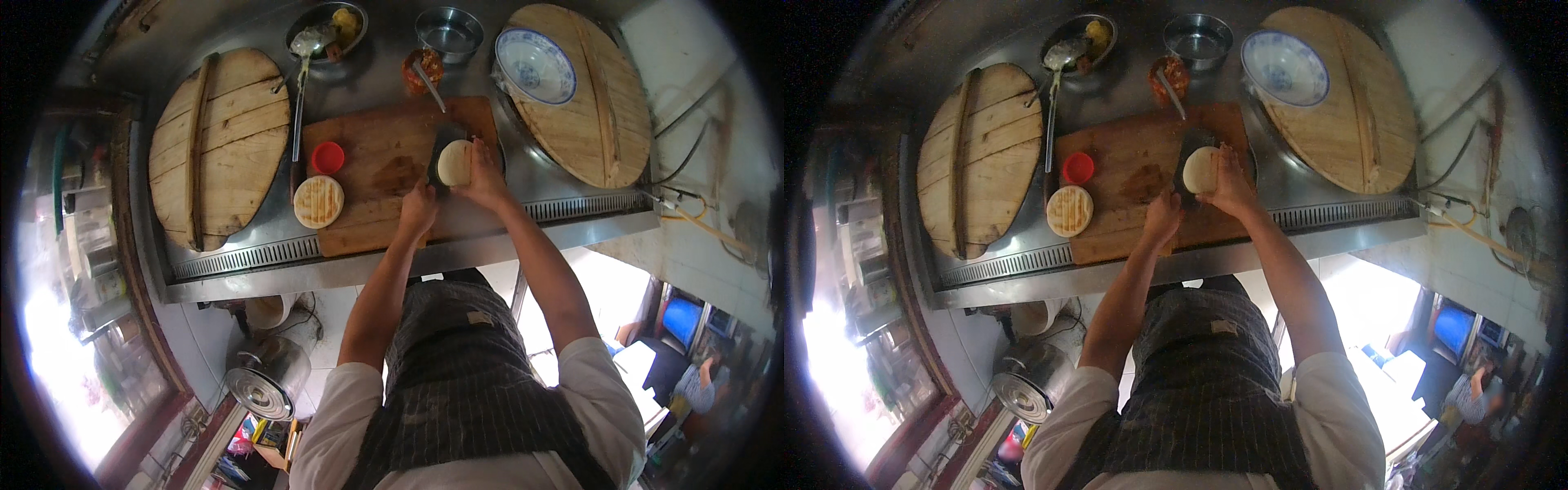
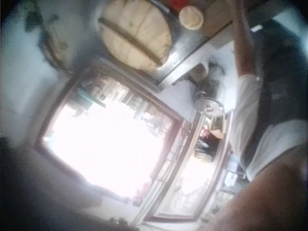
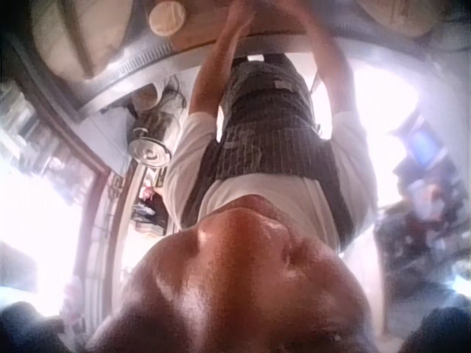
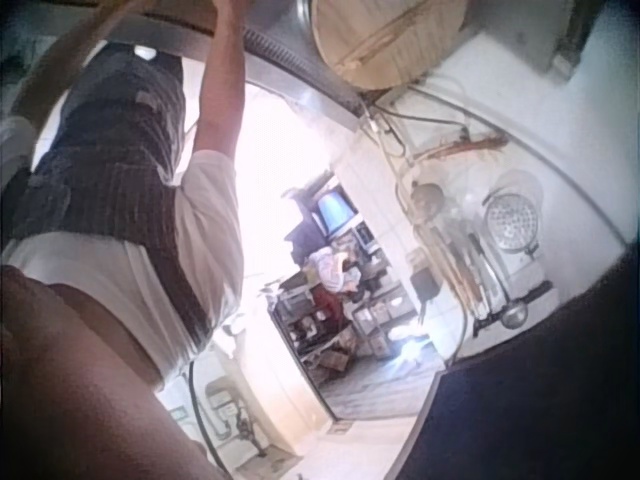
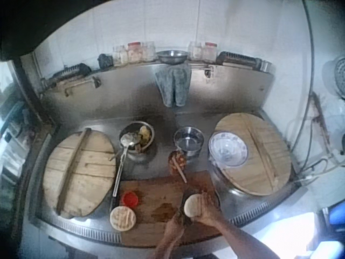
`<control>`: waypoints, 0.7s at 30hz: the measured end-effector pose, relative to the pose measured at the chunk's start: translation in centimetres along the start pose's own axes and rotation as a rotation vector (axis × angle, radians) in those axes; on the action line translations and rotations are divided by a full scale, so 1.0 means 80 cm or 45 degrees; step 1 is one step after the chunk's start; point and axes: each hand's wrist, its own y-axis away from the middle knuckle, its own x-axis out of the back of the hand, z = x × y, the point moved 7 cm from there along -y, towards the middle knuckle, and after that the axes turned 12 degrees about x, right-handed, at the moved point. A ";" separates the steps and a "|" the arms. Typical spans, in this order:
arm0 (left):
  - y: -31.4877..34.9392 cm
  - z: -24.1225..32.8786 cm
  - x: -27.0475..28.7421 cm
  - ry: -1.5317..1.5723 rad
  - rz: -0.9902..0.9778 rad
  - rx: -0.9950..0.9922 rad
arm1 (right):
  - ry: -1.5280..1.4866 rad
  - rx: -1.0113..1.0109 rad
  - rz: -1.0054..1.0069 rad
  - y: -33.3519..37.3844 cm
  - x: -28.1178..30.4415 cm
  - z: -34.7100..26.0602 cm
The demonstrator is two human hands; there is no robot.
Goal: The person prepares meat buns by cutting open baked buns with a cleaver, filling them with a chopped meat mixture using a spoon, and placing the buns into plastic bags.
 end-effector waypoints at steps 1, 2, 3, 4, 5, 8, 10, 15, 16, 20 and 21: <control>0.013 0.009 0.009 -0.128 -0.004 -0.066 | 0.002 -0.025 -0.006 0.002 0.003 -0.005; 0.016 -0.001 0.006 -0.005 -0.061 0.073 | 0.004 -0.049 -0.012 0.003 0.004 -0.009; 0.019 -0.009 0.001 0.119 -0.117 0.212 | -0.011 -0.073 -0.012 0.002 0.004 -0.008; 0.023 -0.016 -0.004 0.239 -0.176 0.351 | -0.028 -0.101 -0.010 0.004 0.003 -0.009; 0.017 -0.005 -0.006 0.178 -0.064 0.133 | -0.039 -0.117 -0.015 0.003 0.002 -0.011; 0.005 0.028 -0.024 -0.002 0.090 -0.289 | 0.038 -0.076 -0.015 0.001 -0.003 -0.003; 0.001 0.031 -0.039 -0.108 -0.022 -0.251 | -0.011 -0.066 0.010 0.003 -0.010 0.009; 0.027 0.032 -0.035 0.162 -0.029 -0.190 | -0.163 -0.136 0.051 0.005 -0.010 0.001; 0.023 0.033 -0.055 0.069 -0.029 -0.320 | -0.148 -0.149 0.094 0.005 -0.011 0.004; 0.020 0.078 -0.056 0.130 -0.035 -0.060 | -0.242 -0.200 0.159 0.005 0.003 -0.006; 0.022 0.082 -0.060 0.267 0.042 -0.075 | -0.301 -0.192 0.190 0.005 0.005 -0.005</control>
